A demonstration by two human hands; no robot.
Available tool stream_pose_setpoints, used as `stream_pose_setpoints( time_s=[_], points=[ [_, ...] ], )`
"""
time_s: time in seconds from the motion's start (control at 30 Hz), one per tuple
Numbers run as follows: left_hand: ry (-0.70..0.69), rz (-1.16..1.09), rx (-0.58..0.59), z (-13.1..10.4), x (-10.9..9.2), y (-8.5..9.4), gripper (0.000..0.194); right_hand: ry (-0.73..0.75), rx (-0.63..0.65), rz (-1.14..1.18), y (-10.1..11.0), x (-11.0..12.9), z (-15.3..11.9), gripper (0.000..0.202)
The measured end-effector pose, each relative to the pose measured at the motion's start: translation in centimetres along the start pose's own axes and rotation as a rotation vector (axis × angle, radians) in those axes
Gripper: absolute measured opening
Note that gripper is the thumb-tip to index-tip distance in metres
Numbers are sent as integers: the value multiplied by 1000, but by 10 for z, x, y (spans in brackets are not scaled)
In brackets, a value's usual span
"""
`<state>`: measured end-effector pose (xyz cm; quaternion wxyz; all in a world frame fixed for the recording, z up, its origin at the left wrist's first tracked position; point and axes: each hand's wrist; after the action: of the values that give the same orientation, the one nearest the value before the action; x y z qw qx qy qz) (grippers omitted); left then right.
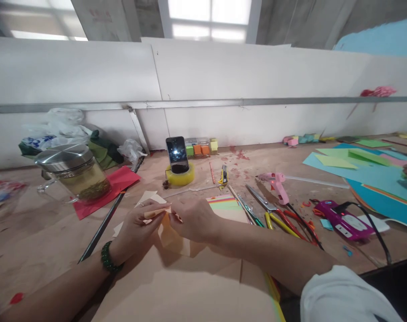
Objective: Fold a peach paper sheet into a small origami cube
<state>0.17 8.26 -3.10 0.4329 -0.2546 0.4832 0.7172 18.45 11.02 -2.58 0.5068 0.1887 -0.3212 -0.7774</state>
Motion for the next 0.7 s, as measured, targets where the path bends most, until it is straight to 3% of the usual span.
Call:
stream_pose_setpoints(
  time_s=[0.2,0.3,0.43,0.6,0.7],
  points=[
    [-42,10,-14,0,2,1,20,-49,46,6,3,1,1,18],
    [10,23,4,0,1,1,20,-95,127,28,6,4,3,7],
    [118,95,18,-3,-7,2,18,-208,263,72,15,11,10,16],
    [142,224,80,-8,-15,1,42,-374,498,184,27,13,19,11],
    [159,277,138,-10,-14,-2,48,-404,519,267,29,11,20,11]
  ],
)
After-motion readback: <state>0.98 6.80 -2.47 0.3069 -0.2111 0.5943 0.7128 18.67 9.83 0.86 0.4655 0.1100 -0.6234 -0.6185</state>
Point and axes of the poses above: each hand's wrist, its own z-axis towards the middle knuckle, its own y-axis out of the back of the hand, x = y × z, and after that the axes turned 10 degrees about y, right-handed
